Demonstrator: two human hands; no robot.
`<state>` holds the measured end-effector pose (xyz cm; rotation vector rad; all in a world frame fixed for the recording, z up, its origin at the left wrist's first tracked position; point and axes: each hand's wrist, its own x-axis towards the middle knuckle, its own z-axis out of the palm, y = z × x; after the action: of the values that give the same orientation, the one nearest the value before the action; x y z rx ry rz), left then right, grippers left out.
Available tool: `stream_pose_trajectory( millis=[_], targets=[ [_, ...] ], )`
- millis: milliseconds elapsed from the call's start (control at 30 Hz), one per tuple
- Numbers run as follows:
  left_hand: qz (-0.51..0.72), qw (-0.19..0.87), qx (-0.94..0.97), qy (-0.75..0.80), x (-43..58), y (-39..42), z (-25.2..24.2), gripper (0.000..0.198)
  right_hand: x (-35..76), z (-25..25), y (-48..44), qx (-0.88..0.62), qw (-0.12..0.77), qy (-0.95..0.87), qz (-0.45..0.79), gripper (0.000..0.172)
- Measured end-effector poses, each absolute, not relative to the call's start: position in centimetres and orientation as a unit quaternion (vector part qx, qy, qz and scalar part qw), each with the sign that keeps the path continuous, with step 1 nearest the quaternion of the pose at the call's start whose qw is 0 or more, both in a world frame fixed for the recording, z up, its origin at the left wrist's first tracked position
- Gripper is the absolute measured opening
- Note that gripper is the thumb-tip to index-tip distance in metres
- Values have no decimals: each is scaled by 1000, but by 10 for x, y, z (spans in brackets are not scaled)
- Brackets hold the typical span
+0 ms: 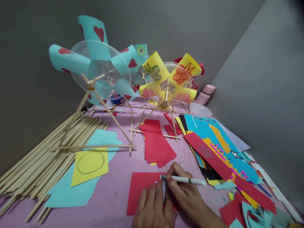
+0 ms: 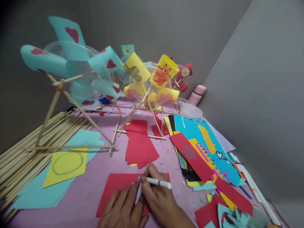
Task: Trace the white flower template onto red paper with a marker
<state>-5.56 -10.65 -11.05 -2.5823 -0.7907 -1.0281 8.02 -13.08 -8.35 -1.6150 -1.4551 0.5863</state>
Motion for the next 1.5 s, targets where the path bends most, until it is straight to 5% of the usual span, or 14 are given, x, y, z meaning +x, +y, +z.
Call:
stream_pose_trajectory(
  millis=[1500],
  targets=[
    [-350,120,-890,-267,-57,-106,-116,27,82,-83,-135,-663,483,-513,255,18]
  ],
)
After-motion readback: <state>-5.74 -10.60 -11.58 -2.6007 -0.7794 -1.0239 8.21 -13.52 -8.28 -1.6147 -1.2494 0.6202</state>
